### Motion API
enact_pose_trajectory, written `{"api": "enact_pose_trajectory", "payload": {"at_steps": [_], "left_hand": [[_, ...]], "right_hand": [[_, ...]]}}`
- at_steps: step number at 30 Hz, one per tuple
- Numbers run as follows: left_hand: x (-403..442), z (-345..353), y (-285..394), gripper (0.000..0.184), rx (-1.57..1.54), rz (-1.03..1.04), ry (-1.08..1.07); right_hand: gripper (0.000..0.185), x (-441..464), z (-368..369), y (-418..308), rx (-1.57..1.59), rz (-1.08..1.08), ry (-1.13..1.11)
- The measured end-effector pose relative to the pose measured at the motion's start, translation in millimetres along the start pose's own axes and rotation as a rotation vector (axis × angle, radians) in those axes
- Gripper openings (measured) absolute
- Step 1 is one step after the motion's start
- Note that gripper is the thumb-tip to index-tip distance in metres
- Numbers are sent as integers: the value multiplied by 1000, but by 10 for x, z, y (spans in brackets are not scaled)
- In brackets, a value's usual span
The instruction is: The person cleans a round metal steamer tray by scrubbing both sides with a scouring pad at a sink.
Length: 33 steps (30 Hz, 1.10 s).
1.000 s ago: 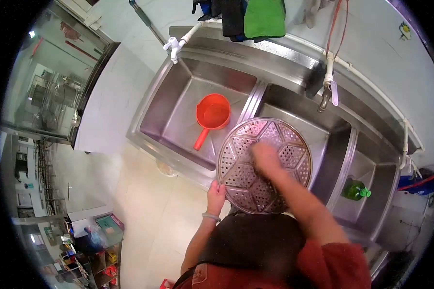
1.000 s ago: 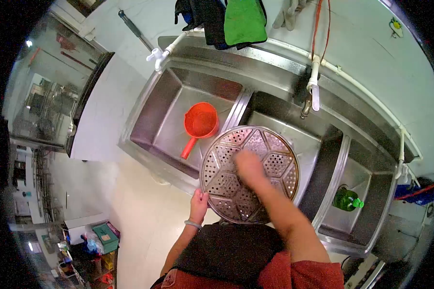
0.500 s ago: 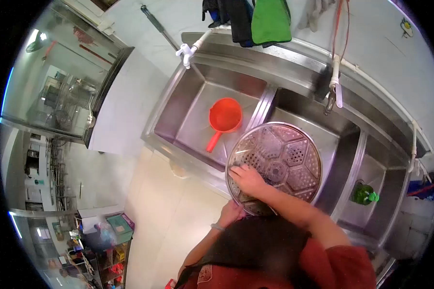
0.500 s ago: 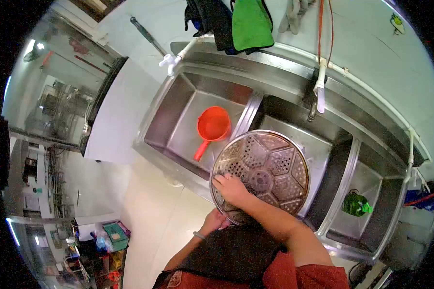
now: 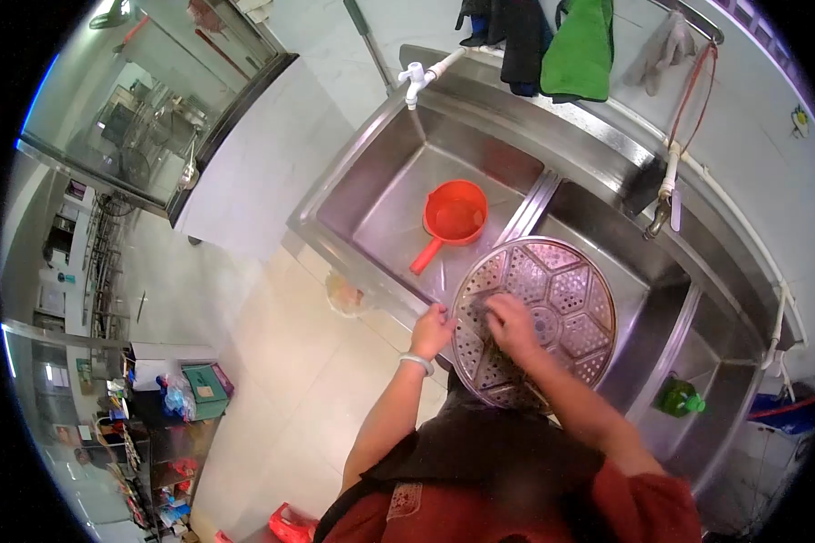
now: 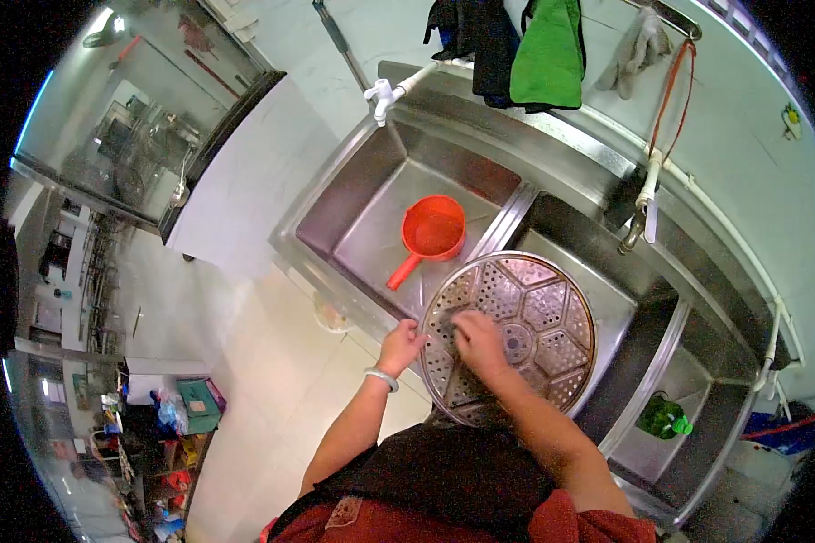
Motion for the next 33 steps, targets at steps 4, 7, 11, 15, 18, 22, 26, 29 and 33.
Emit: {"api": "enact_pose_trajectory", "payload": {"at_steps": [4, 7, 11, 15, 18, 22, 26, 29, 33], "left_hand": [[-136, 6, 180, 43, -206, -220, -78], [-304, 95, 135, 41, -226, -133, -37], [-389, 132, 21, 28, -213, -57, 25], [-393, 149, 19, 16, -252, -131, -28], [-363, 218, -66, 17, -273, -111, -24], [-340, 251, -132, 20, -277, -97, -33], [-374, 163, -12, 19, -233, -42, 87], [-387, 192, -15, 18, -257, -153, -26], [-359, 90, -5, 18, -253, -136, -50]], "right_hand": [[24, 122, -113, 66, -193, -17, 59], [24, 44, 56, -139, -298, -494, -227], [14, 184, 276, -190, -295, -504, -320], [10, 672, 377, -37, -536, -403, -232], [9, 1033, 406, 254, -647, -314, -113], [10, 812, 504, 36, -662, -425, -277], [10, 322, 382, -349, -452, -624, -310], [11, 603, 399, -47, -554, -491, -202], [13, 953, 459, 217, -628, -193, -243]]}}
Point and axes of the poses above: each hand's wrist, its own x-axis towards the middle knuckle, its own z-axis out of the palm, y = z × x, the point moved 2 cm from there along x, towards the middle knuckle, and after that the axes turned 11 degrees about -x, right-handed, at the moved point
